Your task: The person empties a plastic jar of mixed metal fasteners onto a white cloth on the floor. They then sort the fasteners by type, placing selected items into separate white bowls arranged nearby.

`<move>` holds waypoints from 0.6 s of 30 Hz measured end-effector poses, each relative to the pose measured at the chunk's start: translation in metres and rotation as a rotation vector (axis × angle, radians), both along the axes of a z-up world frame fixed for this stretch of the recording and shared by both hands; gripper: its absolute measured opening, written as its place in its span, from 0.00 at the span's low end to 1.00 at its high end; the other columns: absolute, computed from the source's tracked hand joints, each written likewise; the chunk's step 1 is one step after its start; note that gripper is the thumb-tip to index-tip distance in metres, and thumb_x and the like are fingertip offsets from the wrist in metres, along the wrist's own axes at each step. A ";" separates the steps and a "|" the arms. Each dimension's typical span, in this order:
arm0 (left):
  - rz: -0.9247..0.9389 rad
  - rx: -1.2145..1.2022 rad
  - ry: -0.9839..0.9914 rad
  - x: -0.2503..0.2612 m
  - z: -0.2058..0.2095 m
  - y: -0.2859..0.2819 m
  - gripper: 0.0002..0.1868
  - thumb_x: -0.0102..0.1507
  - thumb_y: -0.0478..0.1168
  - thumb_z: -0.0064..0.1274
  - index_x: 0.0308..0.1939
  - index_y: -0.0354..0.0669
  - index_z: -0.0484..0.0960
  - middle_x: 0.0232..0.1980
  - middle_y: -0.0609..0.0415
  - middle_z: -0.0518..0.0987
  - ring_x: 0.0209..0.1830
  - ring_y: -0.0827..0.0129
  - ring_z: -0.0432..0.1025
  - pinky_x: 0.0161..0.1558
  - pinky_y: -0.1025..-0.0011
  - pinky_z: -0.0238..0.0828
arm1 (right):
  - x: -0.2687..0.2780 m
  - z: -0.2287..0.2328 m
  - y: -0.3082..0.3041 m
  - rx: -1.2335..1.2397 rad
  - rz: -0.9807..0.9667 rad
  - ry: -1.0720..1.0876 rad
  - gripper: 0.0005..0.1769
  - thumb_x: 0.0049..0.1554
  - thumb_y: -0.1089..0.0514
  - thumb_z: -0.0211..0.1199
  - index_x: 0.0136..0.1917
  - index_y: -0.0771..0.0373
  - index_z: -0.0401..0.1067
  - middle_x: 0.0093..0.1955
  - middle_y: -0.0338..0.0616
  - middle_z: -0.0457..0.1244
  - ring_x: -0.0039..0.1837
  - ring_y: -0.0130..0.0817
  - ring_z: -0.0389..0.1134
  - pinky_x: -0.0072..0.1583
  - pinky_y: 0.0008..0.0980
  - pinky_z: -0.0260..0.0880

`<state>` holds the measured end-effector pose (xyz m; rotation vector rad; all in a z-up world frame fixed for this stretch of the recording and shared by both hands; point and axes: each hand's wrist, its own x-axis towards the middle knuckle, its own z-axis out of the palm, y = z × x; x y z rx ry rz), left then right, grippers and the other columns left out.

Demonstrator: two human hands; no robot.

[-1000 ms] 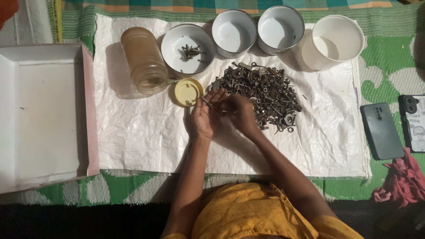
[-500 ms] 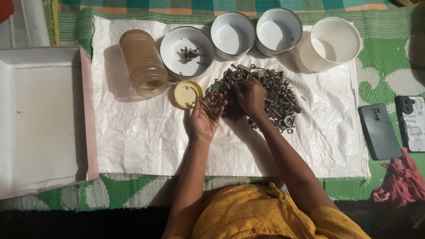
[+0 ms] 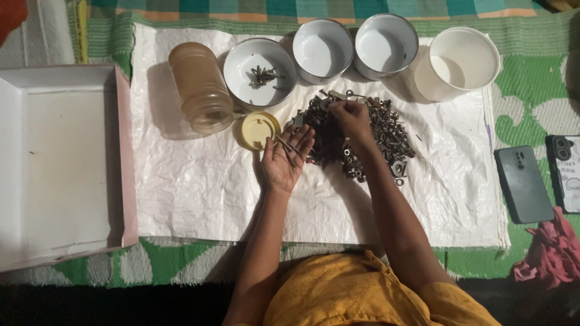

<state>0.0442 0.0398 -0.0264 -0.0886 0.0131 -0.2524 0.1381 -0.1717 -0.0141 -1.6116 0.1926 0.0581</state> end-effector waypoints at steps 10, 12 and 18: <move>-0.019 -0.240 -0.012 0.000 -0.015 0.001 0.37 0.79 0.57 0.33 0.78 0.27 0.59 0.77 0.31 0.64 0.78 0.42 0.59 0.79 0.48 0.52 | -0.051 0.047 0.040 -0.110 0.216 0.005 0.08 0.61 0.59 0.65 0.51 0.66 0.76 0.45 0.41 0.71 0.45 0.24 0.70 0.49 0.27 0.74; 0.004 -0.053 0.012 0.000 -0.015 0.000 0.37 0.77 0.58 0.33 0.76 0.28 0.61 0.77 0.33 0.65 0.78 0.44 0.59 0.79 0.49 0.52 | -0.052 0.048 0.044 -0.069 0.189 -0.089 0.09 0.61 0.60 0.64 0.54 0.65 0.78 0.48 0.41 0.72 0.48 0.25 0.71 0.50 0.27 0.74; 0.041 0.161 0.023 0.003 0.000 0.000 0.37 0.74 0.59 0.33 0.72 0.28 0.64 0.75 0.32 0.64 0.79 0.43 0.57 0.80 0.52 0.53 | -0.049 0.042 -0.016 -0.568 -0.009 -0.152 0.09 0.61 0.60 0.67 0.54 0.65 0.79 0.46 0.47 0.73 0.47 0.32 0.74 0.50 0.31 0.73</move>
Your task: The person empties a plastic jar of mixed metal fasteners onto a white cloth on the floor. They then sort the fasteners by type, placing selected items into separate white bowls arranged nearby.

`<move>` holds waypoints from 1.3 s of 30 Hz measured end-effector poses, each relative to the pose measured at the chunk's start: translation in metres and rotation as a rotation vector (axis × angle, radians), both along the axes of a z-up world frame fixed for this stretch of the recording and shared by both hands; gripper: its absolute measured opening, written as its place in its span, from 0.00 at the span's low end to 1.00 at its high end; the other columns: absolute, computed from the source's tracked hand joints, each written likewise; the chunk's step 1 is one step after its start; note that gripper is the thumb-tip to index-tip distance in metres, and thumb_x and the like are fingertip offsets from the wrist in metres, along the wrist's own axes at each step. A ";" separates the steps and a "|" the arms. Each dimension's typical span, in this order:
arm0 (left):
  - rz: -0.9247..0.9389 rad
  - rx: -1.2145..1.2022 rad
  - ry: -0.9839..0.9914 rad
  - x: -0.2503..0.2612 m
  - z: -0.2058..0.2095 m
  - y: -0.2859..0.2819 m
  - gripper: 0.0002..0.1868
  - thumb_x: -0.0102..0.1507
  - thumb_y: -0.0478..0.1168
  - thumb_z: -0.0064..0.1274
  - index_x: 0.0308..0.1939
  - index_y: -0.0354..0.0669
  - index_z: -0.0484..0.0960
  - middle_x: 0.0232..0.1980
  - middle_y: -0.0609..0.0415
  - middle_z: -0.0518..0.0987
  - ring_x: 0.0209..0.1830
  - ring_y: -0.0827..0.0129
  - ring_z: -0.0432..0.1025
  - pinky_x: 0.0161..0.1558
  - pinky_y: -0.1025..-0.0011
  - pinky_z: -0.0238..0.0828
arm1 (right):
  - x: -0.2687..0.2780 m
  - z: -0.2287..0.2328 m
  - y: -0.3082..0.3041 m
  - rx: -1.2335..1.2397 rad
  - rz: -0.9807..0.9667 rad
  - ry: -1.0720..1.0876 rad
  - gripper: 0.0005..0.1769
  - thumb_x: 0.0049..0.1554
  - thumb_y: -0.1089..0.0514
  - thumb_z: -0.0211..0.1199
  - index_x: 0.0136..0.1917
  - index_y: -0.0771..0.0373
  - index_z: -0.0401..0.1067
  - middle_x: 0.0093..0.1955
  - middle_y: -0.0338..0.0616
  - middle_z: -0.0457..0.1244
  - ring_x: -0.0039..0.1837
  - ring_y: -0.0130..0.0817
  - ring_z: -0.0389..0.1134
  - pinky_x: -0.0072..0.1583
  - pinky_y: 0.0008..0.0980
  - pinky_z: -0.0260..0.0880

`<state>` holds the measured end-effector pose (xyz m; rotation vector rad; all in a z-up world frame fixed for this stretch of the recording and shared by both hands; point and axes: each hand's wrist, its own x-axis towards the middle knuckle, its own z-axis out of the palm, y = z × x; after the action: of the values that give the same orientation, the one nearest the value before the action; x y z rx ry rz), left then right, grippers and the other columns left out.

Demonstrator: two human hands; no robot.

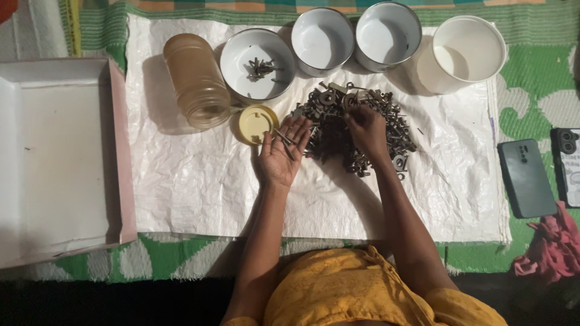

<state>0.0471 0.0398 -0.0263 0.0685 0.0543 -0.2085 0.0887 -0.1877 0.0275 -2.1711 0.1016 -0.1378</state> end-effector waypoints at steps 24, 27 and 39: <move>0.030 -0.029 -0.135 0.002 -0.010 0.006 0.41 0.74 0.63 0.32 0.73 0.26 0.65 0.77 0.35 0.65 0.80 0.48 0.57 0.81 0.56 0.52 | -0.012 -0.011 0.048 -0.303 0.401 -0.433 0.04 0.60 0.64 0.61 0.49 0.61 0.74 0.49 0.47 0.66 0.55 0.45 0.66 0.56 0.42 0.69; 0.028 -0.006 -0.119 0.003 -0.006 0.005 0.38 0.75 0.60 0.29 0.74 0.27 0.64 0.77 0.35 0.64 0.81 0.49 0.57 0.81 0.57 0.51 | -0.011 -0.011 0.038 0.503 0.208 0.176 0.04 0.63 0.61 0.62 0.51 0.63 0.72 0.45 0.38 0.67 0.49 0.28 0.66 0.51 0.27 0.68; 0.020 -0.008 -0.089 0.001 -0.005 0.003 0.36 0.77 0.57 0.30 0.75 0.27 0.63 0.78 0.36 0.62 0.80 0.49 0.56 0.80 0.55 0.52 | -0.016 0.020 0.061 0.581 0.334 0.217 0.14 0.59 0.65 0.64 0.59 0.65 0.75 0.54 0.42 0.72 0.55 0.27 0.73 0.60 0.30 0.75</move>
<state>0.0476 0.0424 -0.0315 0.0691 -0.0344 -0.1853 0.0722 -0.1269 0.0472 -1.5872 -0.0909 0.2879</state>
